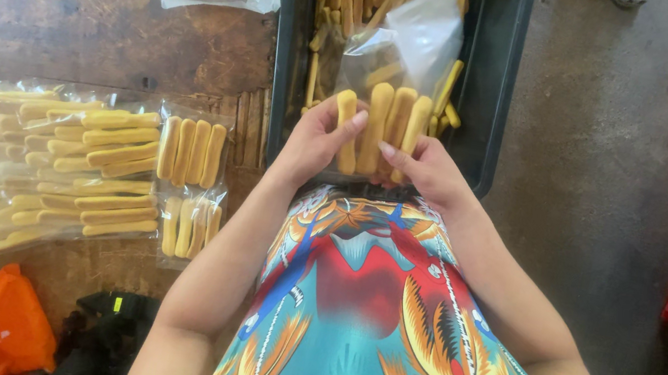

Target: The person packages bread sticks by picking them up from a large bin and placing them into clear plastic bags, repeatedly filling bags and setting them aside on a wooden table.

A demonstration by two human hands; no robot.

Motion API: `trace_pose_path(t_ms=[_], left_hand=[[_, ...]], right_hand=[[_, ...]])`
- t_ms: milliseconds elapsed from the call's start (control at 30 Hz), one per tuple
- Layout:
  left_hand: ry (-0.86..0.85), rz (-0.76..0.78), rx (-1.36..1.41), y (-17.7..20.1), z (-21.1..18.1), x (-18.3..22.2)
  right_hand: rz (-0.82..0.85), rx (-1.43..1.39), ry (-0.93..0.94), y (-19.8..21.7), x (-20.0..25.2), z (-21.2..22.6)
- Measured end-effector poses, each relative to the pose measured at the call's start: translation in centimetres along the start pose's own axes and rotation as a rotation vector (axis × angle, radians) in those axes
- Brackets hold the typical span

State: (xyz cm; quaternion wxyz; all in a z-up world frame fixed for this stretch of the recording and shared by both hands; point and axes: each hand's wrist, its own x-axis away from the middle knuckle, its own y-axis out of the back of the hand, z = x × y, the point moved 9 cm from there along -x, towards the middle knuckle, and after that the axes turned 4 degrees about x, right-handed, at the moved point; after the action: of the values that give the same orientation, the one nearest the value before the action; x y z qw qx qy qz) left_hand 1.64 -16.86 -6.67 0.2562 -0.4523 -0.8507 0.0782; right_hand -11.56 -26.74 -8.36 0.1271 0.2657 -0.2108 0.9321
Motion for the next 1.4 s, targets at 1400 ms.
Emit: trace_pose_path(t_ms=[1400], left_hand=[[-0.170, -0.319, -0.187, 26.6, -14.4, 11.1]], right_hand=[[0.110, 0.586, -0.084, -7.7, -7.7, 2.0]])
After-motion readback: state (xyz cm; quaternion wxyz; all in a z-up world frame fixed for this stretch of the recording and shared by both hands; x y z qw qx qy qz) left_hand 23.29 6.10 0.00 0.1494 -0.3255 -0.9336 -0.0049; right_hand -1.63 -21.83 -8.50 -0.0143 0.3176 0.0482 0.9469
